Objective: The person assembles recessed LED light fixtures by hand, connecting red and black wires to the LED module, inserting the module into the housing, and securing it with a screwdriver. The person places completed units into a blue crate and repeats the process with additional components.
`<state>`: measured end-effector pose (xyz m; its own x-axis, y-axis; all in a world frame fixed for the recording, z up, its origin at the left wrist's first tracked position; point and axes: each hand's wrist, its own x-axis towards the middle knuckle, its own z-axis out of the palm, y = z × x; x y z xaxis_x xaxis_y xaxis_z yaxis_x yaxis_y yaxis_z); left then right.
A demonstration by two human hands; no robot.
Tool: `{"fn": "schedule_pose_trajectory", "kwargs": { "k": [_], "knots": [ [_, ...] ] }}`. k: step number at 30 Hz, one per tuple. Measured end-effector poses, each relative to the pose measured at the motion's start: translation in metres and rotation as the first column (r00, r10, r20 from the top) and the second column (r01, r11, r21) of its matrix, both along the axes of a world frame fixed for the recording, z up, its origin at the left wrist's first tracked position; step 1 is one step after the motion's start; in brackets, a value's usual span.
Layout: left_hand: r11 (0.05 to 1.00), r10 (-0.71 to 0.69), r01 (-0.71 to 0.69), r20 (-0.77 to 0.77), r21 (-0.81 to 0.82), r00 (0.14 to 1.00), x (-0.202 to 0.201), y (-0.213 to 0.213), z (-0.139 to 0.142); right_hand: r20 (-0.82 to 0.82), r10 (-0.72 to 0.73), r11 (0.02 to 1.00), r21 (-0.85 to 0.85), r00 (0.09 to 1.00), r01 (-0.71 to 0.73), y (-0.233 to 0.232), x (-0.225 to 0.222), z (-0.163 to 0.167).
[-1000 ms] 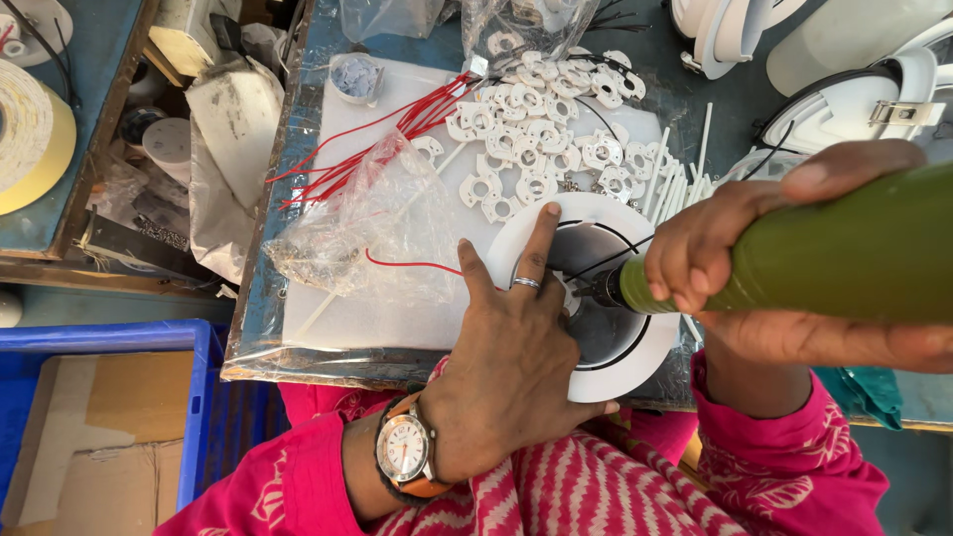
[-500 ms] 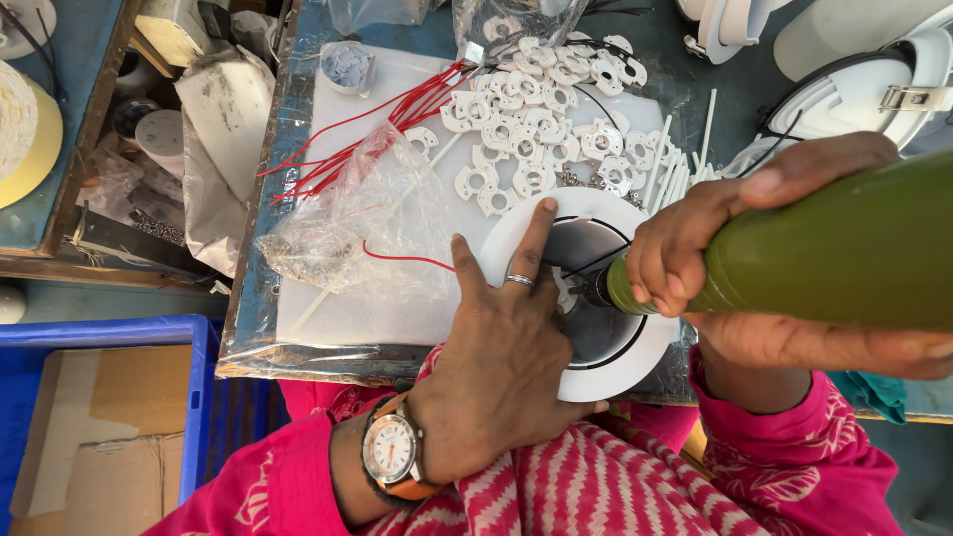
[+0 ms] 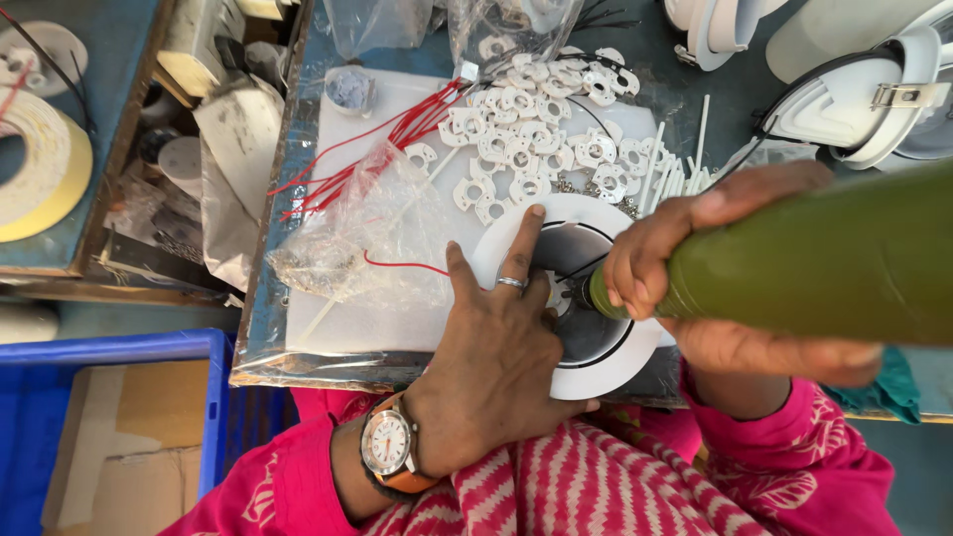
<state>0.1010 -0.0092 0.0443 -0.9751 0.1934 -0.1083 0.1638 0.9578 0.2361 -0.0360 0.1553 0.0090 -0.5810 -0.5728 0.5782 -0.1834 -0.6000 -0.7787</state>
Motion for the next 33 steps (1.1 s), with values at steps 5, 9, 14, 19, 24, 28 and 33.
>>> {"fn": "schedule_pose_trajectory", "kwargs": {
  "k": [5,9,14,19,24,28,33],
  "knots": [
    [0.997,0.017,-0.022,-0.072,-0.073,0.997,-0.002,0.007,0.002,0.038,0.006,1.0,0.01,0.999,-0.007,-0.011,-0.01,0.017],
    [0.989,-0.04,0.043,0.031,-0.138,0.999,-0.008,0.007,0.005,0.018,-0.08,0.994,0.07,0.997,0.079,-0.009,-0.005,0.02],
    [0.958,-0.133,0.14,0.046,-0.249,0.99,-0.012,0.001,0.003,-0.032,-0.097,0.995,-0.018,0.995,0.096,0.008,-0.01,0.02],
    [0.995,-0.09,0.084,-0.148,-0.048,0.985,-0.007,0.002,-0.008,-0.071,0.087,0.991,-0.095,0.994,-0.094,0.042,-0.06,0.026],
    [0.995,-0.088,0.08,-0.148,-0.059,0.985,-0.006,0.002,-0.012,0.004,0.237,0.969,-0.066,0.971,-0.236,0.065,-0.085,0.028],
    [0.996,-0.084,0.079,-0.139,-0.04,0.987,-0.007,0.003,-0.01,-0.055,0.17,0.985,-0.008,0.984,-0.171,0.061,-0.079,0.032],
    [0.997,-0.072,0.071,-0.104,-0.013,0.992,-0.008,0.003,-0.008,-0.031,0.069,0.997,-0.032,0.997,-0.07,0.051,-0.061,0.031]
  ]
}}
